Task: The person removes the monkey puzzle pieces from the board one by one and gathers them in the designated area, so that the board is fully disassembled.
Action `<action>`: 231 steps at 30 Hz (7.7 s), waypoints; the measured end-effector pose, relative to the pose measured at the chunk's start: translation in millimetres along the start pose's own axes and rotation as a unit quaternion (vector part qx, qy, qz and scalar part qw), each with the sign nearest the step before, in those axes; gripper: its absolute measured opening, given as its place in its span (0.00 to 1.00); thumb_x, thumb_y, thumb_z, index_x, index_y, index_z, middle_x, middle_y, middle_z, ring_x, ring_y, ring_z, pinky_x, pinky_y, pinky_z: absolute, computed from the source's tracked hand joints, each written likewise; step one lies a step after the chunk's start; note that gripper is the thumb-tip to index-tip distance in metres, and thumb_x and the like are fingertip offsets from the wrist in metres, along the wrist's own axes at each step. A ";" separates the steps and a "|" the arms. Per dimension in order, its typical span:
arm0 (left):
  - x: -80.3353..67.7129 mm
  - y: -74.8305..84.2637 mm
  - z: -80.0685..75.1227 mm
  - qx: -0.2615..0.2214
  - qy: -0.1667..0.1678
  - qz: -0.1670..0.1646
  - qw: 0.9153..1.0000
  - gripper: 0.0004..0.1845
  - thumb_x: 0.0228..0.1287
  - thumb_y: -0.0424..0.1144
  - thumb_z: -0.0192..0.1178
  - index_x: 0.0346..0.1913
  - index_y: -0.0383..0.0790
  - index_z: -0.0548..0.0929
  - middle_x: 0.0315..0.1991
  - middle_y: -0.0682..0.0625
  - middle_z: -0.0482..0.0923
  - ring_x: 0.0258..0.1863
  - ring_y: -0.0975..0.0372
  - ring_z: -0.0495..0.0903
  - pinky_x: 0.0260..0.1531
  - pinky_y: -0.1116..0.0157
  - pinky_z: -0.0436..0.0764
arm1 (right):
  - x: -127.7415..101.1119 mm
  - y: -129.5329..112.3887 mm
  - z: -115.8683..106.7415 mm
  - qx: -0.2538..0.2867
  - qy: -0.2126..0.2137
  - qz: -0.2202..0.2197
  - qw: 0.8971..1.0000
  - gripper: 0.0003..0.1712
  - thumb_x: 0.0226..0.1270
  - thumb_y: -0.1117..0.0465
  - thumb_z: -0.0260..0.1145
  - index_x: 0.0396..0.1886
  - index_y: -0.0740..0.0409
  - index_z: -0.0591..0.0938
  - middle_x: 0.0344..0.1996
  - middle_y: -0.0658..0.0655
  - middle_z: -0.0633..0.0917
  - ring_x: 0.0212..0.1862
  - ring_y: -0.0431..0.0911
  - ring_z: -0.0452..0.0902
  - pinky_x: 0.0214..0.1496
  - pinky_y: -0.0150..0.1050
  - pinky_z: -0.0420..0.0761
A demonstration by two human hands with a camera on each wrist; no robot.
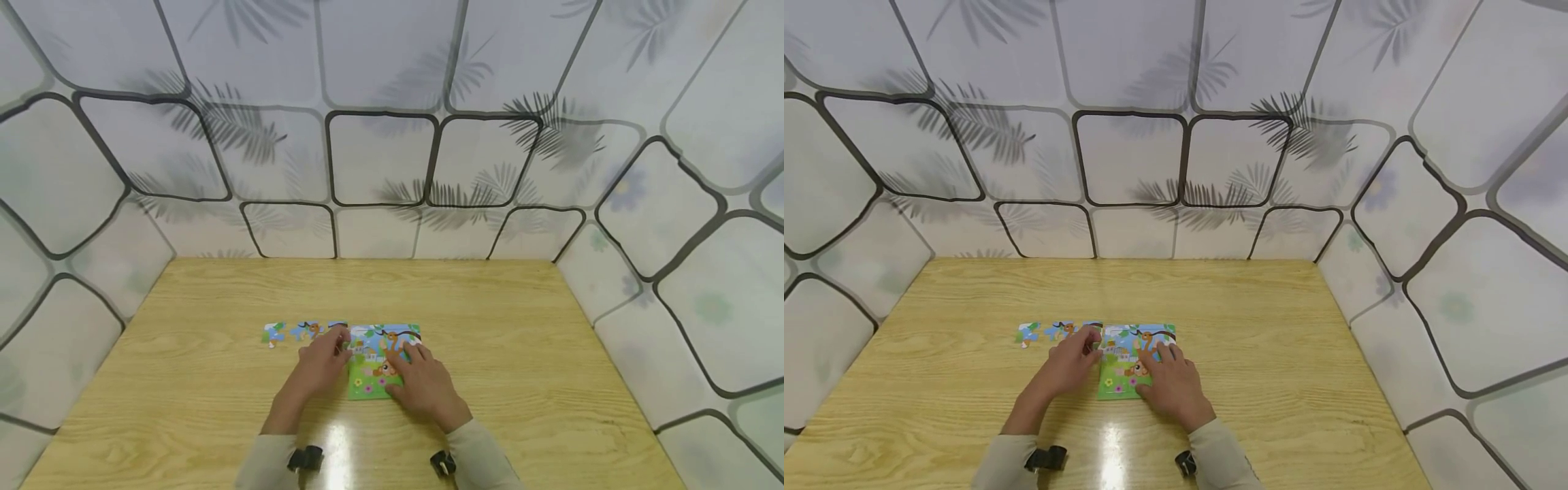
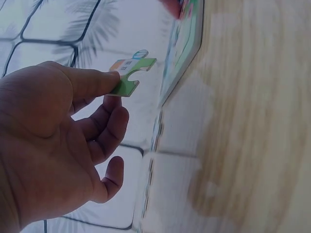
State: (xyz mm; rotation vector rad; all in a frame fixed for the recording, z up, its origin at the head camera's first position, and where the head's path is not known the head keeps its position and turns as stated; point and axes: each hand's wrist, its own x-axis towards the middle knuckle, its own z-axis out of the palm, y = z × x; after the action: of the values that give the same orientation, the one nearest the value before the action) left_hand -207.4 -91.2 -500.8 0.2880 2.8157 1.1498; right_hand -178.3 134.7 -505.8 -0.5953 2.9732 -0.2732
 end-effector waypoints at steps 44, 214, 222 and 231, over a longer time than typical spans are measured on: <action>-29.4 -82.9 -81.3 0.101 0.026 -0.210 0.972 0.20 0.67 0.41 0.54 0.58 0.35 0.76 0.54 0.35 0.77 0.54 0.41 0.74 0.46 0.35 0.60 | -2.6 -0.7 -0.3 0.050 -0.020 0.008 0.999 0.34 0.69 0.42 0.58 0.71 0.46 0.66 0.72 0.63 0.63 0.73 0.65 0.56 0.62 0.64 0.68; 10.9 40.4 50.2 0.149 -0.025 0.012 0.988 0.22 0.61 0.53 0.62 0.53 0.45 0.79 0.48 0.45 0.73 0.50 0.50 0.69 0.46 0.43 0.64 | -14.8 23.9 -6.6 0.105 0.012 0.101 0.989 0.43 0.62 0.44 0.66 0.70 0.65 0.66 0.67 0.63 0.69 0.70 0.60 0.61 0.65 0.61 0.66; 13.0 49.9 63.9 0.183 -0.016 0.013 0.983 0.20 0.58 0.55 0.65 0.44 0.45 0.80 0.42 0.47 0.69 0.47 0.51 0.66 0.44 0.44 0.65 | -15.8 27.0 -2.9 0.076 0.008 0.086 0.993 0.44 0.61 0.42 0.66 0.69 0.64 0.67 0.67 0.64 0.69 0.69 0.60 0.62 0.62 0.61 0.68; 16.1 58.2 66.1 0.168 -0.027 -0.007 0.985 0.17 0.55 0.52 0.69 0.39 0.46 0.77 0.39 0.48 0.70 0.42 0.53 0.66 0.43 0.47 0.65 | -15.8 26.0 -3.2 0.056 0.005 0.089 0.994 0.43 0.61 0.41 0.65 0.69 0.63 0.69 0.67 0.63 0.69 0.70 0.58 0.62 0.62 0.60 0.69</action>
State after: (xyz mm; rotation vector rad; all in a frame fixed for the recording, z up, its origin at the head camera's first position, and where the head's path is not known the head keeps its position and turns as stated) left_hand -205.0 -2.0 -507.4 0.3144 2.9467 0.6473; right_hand -173.9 164.9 -506.8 -0.3154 2.9696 -0.4238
